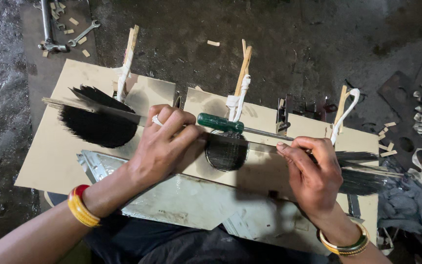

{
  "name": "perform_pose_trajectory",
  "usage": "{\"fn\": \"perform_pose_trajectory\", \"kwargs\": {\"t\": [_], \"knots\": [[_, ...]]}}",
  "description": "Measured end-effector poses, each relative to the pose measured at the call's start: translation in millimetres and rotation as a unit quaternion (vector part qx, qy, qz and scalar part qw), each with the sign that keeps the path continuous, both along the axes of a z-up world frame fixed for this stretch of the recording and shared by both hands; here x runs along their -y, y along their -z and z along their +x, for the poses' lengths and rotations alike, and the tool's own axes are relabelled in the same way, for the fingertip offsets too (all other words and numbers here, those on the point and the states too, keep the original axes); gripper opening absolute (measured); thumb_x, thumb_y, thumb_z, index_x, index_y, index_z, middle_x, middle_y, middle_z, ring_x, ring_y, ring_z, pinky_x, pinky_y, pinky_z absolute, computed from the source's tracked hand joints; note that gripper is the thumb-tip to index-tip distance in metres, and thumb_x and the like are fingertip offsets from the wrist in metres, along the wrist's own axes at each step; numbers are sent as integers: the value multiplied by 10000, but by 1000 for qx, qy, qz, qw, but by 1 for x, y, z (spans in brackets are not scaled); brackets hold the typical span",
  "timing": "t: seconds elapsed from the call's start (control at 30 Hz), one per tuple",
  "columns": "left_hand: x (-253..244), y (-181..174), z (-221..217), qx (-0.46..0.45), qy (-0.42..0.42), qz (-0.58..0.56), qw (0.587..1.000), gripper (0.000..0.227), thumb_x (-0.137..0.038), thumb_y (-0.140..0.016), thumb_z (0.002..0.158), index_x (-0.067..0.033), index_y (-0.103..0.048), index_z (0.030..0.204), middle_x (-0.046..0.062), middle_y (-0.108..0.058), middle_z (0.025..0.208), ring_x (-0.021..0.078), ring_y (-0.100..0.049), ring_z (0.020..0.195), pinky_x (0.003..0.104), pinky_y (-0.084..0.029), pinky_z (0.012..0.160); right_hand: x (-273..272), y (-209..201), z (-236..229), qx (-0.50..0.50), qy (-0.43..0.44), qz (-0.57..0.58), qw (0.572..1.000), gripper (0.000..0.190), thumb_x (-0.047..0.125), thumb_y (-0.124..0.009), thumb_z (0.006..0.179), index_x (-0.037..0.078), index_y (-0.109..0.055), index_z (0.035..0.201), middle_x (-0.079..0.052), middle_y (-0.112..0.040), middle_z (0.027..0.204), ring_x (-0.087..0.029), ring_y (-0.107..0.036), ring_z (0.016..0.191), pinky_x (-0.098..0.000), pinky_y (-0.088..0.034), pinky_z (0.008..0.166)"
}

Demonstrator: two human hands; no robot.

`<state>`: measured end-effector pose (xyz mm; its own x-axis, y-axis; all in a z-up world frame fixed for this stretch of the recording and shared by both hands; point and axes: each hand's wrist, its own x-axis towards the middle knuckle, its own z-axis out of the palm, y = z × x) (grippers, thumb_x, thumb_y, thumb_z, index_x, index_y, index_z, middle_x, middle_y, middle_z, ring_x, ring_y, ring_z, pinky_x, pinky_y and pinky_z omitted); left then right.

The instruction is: The person inserts black bristles into a wooden brush base clamped in a jig, then uses a screwdriver to press and secure the bristles. The person repeats this process for multiple brush units.

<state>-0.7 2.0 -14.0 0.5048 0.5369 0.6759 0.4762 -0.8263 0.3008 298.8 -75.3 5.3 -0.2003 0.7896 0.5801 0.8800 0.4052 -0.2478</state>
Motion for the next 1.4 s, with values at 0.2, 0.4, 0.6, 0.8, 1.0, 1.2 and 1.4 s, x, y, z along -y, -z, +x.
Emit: {"fn": "perform_pose_trajectory", "kwargs": {"t": [0.2, 0.4, 0.6, 0.8, 1.0, 1.2, 1.4], "knots": [[0, 2, 4, -28, -18, 33, 999, 357, -159, -845, 758, -97, -669, 1062, 57, -588, 1051, 230, -576, 952, 432, -389, 945, 1, 1, 3, 3, -2, 4, 1000, 230, -35, -810, 850, 81, -764, 1044, -67, -640, 982, -239, -618, 885, -357, -506, 741], [1, -1, 3, -59, -20, 69, 996, 355, -154, -811, 764, -86, -678, 1086, 36, -577, 980, 217, -584, 932, 411, -403, 952, 1, -1, 3, 10, -1, 6, 1000, 204, -25, -811, 867, 69, -760, 1041, -65, -641, 979, -241, -625, 896, -358, -508, 751], [-1, -1, 7, -67, -28, 94, 993, 335, -128, -785, 745, -91, -668, 1057, 32, -553, 933, 212, -577, 920, 407, -415, 969, 1, -1, 6, 22, -7, 13, 1000, 181, -8, -825, 857, 61, -758, 1010, -62, -642, 967, -246, -623, 877, -362, -497, 741], [1, -2, 7, -77, -26, 94, 992, 388, -161, -792, 714, -78, -670, 1073, 35, -544, 917, 209, -568, 903, 398, -413, 967, 1, 1, 8, 32, -17, 24, 999, 169, 1, -831, 850, 49, -760, 995, -64, -637, 935, -241, -638, 877, -363, -500, 743], [2, -2, 8, -90, -30, 107, 990, 403, -169, -792, 730, -62, -669, 1098, 36, -540, 921, 197, -570, 907, 407, -407, 983, 0, 4, 9, 35, -18, 31, 999, 155, 7, -847, 857, 38, -777, 992, -66, -624, 883, -235, -637, 839, -353, -494, 706], [2, -2, 8, -109, -35, 140, 983, 371, -187, -774, 775, -75, -670, 1113, 16, -529, 907, 181, -567, 898, 411, -400, 990, 1, 6, 11, 63, -18, 52, 996, 166, 0, -843, 847, 52, -793, 997, -58, -603, 849, -241, -642, 848, -362, -517, 734], [3, -2, 6, -136, -40, 184, 973, 286, -208, -732, 826, -97, -667, 1081, 6, -523, 894, 165, -559, 875, 410, -423, 982, 2, 9, 10, 110, -22, 91, 990, 159, -8, -841, 876, 52, -804, 1019, -39, -626, 858, -235, -649, 850, -348, -545, 761]]}}
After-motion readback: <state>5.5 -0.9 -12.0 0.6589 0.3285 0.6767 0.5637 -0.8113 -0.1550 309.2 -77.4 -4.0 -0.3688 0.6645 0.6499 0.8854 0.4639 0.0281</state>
